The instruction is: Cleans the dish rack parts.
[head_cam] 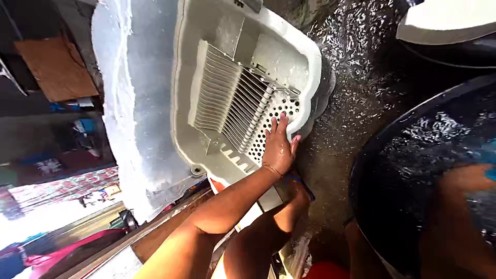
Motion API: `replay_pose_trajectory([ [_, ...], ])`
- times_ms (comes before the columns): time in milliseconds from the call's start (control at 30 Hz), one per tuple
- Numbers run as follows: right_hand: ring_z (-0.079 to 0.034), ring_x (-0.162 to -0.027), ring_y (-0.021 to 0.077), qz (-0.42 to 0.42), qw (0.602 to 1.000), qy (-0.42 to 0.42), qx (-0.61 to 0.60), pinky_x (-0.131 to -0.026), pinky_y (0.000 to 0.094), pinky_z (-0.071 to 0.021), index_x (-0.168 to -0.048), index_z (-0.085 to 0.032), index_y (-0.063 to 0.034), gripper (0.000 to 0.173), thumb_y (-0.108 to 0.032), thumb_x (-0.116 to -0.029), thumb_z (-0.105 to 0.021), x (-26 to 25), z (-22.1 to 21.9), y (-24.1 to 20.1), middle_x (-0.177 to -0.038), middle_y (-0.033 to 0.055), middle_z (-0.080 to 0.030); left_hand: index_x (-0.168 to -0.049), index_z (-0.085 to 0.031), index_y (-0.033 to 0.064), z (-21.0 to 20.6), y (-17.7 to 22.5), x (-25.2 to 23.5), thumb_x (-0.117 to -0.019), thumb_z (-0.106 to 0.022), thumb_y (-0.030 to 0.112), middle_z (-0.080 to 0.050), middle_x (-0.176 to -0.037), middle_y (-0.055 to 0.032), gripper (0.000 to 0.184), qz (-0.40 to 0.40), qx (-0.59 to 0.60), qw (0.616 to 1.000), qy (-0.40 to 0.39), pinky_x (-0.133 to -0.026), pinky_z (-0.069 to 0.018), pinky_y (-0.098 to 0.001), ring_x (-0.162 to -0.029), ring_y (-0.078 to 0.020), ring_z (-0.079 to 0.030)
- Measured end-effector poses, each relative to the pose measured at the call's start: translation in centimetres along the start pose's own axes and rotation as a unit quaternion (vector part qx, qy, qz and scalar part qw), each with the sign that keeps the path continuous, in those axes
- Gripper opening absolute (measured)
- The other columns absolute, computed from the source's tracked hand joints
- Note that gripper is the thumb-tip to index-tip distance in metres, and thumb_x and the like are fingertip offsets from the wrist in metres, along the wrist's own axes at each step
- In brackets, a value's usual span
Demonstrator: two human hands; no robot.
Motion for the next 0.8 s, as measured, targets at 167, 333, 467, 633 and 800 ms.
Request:
replay_pose_trajectory([
  [167, -0.040, -0.147, 0.0303, 0.067, 0.965, -0.249, 0.051, -0.122, 0.0354, -0.0332, -0.156, -0.008, 0.0170, 0.093, -0.009, -0.0920, -0.070, 4.0, 4.6, 1.4, -0.156, 0.0351, -0.035, -0.156, -0.034, 0.0005, 0.5, 0.3, -0.2, -0.1056, -0.053, 0.031, -0.035, -0.163, -0.0186, 0.062, 0.007, 0.000, 1.000, -0.014, -0.118, -0.0274, -0.0662, -0.151, -0.0417, -0.031],
  [333, -0.034, -0.037, 0.0036, -0.287, 0.816, -0.500, -0.047, -0.038, 0.0196, -0.0321, -0.070, -0.043, -0.0199, 0.038, -0.021, -0.1067, -0.031, 10.9, 11.9, -1.5, -0.048, -0.0085, -0.037, -0.158, -0.033, 0.0059, 1.4, 0.5, -0.3, -0.1055, -0.052, 0.037, -0.032, -0.166, -0.0152, 0.064, 0.026, 0.017, 0.999, -0.044, -0.120, -0.0237, -0.0662, -0.154, -0.0398, -0.026],
  [467, -0.036, -0.038, 0.0009, -0.271, 0.801, -0.516, -0.138, -0.040, 0.0174, -0.0347, -0.068, -0.045, -0.0190, 0.040, -0.018, -0.1068, -0.032, 19.7, 19.1, -6.2, -0.048, -0.0101, -0.038, -0.164, -0.020, 0.0114, 4.2, 1.9, -0.1, -0.1043, -0.056, 0.043, -0.024, -0.169, -0.0159, 0.076, 0.091, 0.057, 0.984, -0.140, -0.116, -0.0228, -0.0731, -0.155, -0.0416, -0.022],
  [633, -0.042, -0.042, 0.0005, -0.122, 0.813, -0.525, -0.220, -0.045, 0.0176, -0.0394, -0.068, -0.052, -0.0168, 0.037, -0.011, -0.1014, -0.038, 29.9, 23.7, -15.6, -0.050, -0.0103, -0.046, -0.152, -0.044, -0.0007, 11.0, 7.3, 1.7, -0.1057, -0.053, 0.034, -0.027, -0.163, -0.0305, 0.058, 0.027, 0.084, 0.987, -0.137, -0.120, -0.0269, -0.0635, -0.150, -0.0497, -0.028],
  [800, -0.047, -0.049, -0.0015, 0.070, 0.791, -0.530, -0.298, -0.052, 0.0177, -0.0448, -0.077, -0.059, -0.0153, 0.024, -0.004, -0.0966, -0.050, 36.8, 23.0, -28.3, -0.056, -0.0131, -0.051, -0.147, -0.051, -0.0003, 25.2, 11.3, 6.0, -0.0854, -0.075, 0.006, -0.038, -0.163, -0.0142, 0.067, -0.261, 0.123, 0.957, -0.020, -0.129, -0.0067, -0.0481, -0.156, -0.0288, -0.024],
])
Point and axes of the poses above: each hand's wrist, its own x-axis away from the middle knuckle, its own z-axis out of the back of the hand, y = z × x, the point moved 2 cm from there along -x, towards the middle knuckle
